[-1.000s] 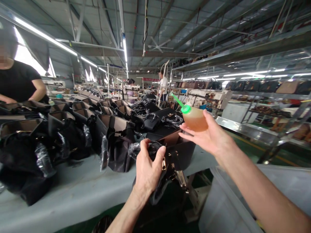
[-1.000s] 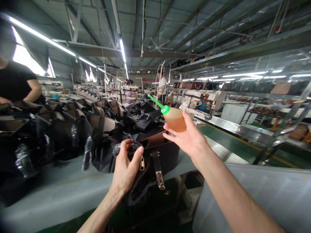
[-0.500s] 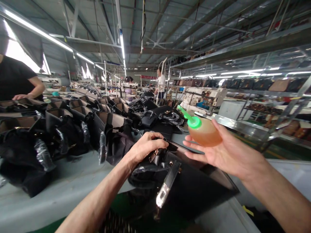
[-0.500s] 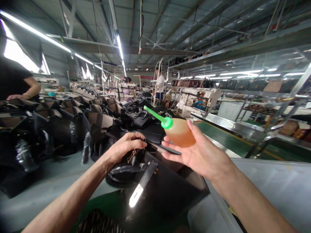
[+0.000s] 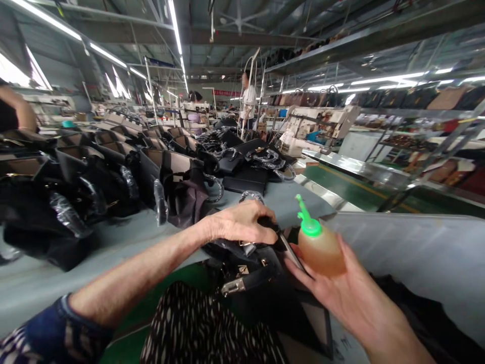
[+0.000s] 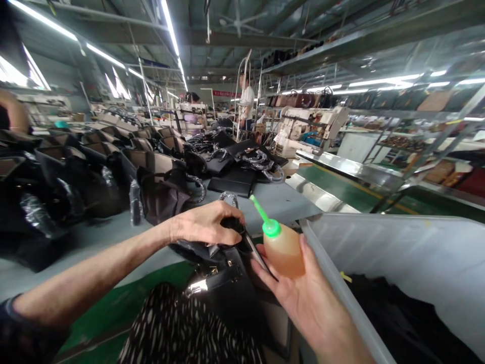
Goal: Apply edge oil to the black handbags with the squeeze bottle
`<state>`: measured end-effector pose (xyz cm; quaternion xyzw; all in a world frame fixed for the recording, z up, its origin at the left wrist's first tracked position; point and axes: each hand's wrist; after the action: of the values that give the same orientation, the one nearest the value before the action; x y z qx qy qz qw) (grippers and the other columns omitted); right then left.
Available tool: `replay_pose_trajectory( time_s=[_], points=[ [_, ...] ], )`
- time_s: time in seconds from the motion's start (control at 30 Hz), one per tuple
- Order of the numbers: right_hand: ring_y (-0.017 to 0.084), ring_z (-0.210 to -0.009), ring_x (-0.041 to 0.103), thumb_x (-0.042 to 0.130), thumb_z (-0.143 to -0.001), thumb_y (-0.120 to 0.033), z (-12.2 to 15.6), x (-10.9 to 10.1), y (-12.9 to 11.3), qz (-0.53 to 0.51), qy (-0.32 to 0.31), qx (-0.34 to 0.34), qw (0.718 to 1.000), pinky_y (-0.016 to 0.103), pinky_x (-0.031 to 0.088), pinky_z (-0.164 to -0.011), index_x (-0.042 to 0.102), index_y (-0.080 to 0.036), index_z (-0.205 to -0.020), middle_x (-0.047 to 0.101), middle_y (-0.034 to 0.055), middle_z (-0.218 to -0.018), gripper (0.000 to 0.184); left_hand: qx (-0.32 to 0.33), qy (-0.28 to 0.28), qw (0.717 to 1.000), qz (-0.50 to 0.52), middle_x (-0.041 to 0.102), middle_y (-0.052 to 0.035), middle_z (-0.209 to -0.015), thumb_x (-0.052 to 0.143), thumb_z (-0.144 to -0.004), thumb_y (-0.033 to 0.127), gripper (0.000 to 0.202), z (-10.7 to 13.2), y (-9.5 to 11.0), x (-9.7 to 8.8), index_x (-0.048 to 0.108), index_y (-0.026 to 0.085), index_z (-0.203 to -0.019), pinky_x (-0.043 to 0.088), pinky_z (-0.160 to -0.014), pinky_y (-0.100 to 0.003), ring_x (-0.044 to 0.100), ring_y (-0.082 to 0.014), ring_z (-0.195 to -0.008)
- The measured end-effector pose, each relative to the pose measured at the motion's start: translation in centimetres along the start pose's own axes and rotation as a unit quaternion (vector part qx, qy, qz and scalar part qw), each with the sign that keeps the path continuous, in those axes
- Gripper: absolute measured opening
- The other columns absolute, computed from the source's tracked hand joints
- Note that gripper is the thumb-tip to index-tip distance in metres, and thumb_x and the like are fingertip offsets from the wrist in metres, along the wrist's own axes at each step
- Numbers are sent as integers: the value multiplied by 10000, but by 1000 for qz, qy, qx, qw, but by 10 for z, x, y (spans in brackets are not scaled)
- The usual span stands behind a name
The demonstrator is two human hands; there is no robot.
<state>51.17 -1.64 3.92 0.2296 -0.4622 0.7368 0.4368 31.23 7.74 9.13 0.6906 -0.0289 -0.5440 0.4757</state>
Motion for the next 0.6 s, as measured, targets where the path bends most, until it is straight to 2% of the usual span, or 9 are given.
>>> replay_pose_trajectory(
  time_s=[0.1, 0.17, 0.23, 0.37, 0.47, 0.6],
  points=[
    [332, -957, 631, 511, -961, -346, 1, -6, 7, -47, 10, 2, 999, 570, 516, -813, 608, -157, -1108, 643, 163, -1073, 259, 43, 80, 978, -187, 633, -52, -820, 576, -738, 594, 483, 4, 6, 10, 582, 169, -967, 451, -644, -309, 610, -226, -735],
    [327, -935, 638, 494, -967, -351, 4, -6, 9, -69, 13, 1, 998, 570, 524, -800, 610, -172, -1108, 648, 145, -1065, 256, 36, 99, 962, -251, 627, -76, -868, 544, -677, 749, 669, 7, 9, 15, 545, 158, -991, 466, -659, -353, 624, -270, -763],
    [327, -937, 637, 494, -967, -335, 7, -5, 11, -80, 12, -2, 997, 576, 525, -802, 607, -185, -1125, 645, 128, -1079, 245, 18, 105, 954, -281, 615, -88, -901, 501, -658, 808, 733, 9, 12, 19, 521, 155, -991, 476, -648, -375, 631, -292, -765],
    [329, -1004, 610, 513, -959, -297, 13, -2, 12, -90, -10, -3, 996, 565, 517, -837, 566, -182, -1200, 615, 130, -1146, 273, -52, 105, 947, -299, 593, -118, -976, 451, -692, 808, 743, 11, 22, 23, 493, 161, -1054, 490, -693, -418, 632, -336, -849],
    [321, -1007, 612, 509, -963, -316, 15, 2, 14, -95, -9, -17, 995, 560, 523, -832, 554, -181, -1216, 624, 140, -1117, 290, -100, 116, 945, -289, 590, -135, -1008, 432, -741, 756, 692, 10, 28, 25, 476, 163, -1094, 486, -758, -454, 622, -358, -914],
    [342, -1030, 602, 530, -952, -370, 16, 7, 15, -106, 6, -16, 994, 583, 514, -834, 548, -154, -1214, 615, 183, -1102, 340, -140, 91, 950, -264, 598, -158, -1033, 570, -707, 606, 624, 8, 35, 20, 463, 143, -1111, 478, -799, -479, 603, -383, -964]
  ],
)
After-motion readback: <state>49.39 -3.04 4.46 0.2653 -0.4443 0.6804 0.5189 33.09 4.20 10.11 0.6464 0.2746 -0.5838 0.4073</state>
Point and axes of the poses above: each hand's wrist, its own z-axis away from the middle knuckle, its own x-axis out of the palm, y = z × x
